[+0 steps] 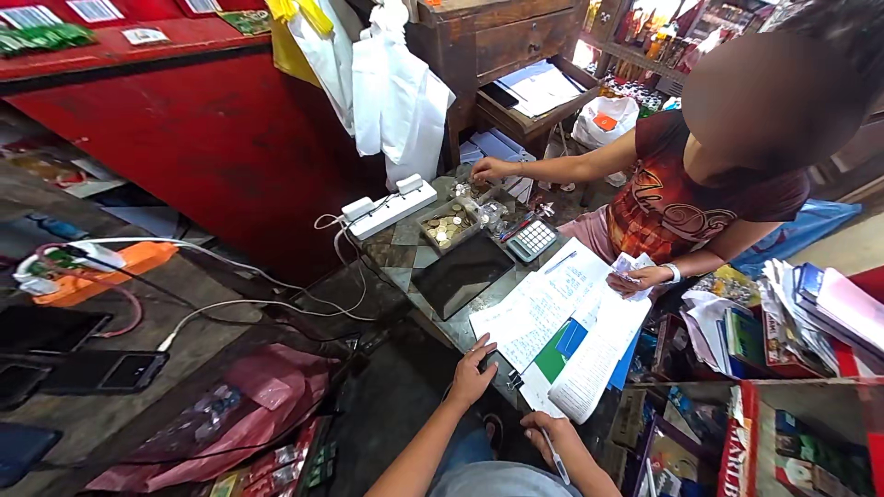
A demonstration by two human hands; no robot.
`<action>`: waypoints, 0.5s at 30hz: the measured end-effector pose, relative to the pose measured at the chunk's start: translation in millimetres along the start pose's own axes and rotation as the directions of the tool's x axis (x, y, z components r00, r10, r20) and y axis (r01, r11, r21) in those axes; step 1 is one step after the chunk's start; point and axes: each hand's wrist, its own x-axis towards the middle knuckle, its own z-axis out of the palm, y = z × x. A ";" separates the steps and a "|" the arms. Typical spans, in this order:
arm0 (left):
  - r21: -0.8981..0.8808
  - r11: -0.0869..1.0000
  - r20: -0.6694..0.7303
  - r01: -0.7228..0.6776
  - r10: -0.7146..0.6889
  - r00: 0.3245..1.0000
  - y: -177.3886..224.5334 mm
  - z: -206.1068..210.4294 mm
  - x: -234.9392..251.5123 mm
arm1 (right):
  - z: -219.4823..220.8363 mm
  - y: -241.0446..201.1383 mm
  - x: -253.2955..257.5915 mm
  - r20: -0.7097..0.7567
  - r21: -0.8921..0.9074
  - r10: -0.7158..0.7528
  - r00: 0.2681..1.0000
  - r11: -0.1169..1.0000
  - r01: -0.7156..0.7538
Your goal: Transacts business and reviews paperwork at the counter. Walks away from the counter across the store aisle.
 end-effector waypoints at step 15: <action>-0.003 1.000 -0.019 0.003 -0.003 1.000 -3.8 1.5 0.0 | -6.3 -3.3 -1.3 0.019 0.095 0.048 0.999 0.994 -0.049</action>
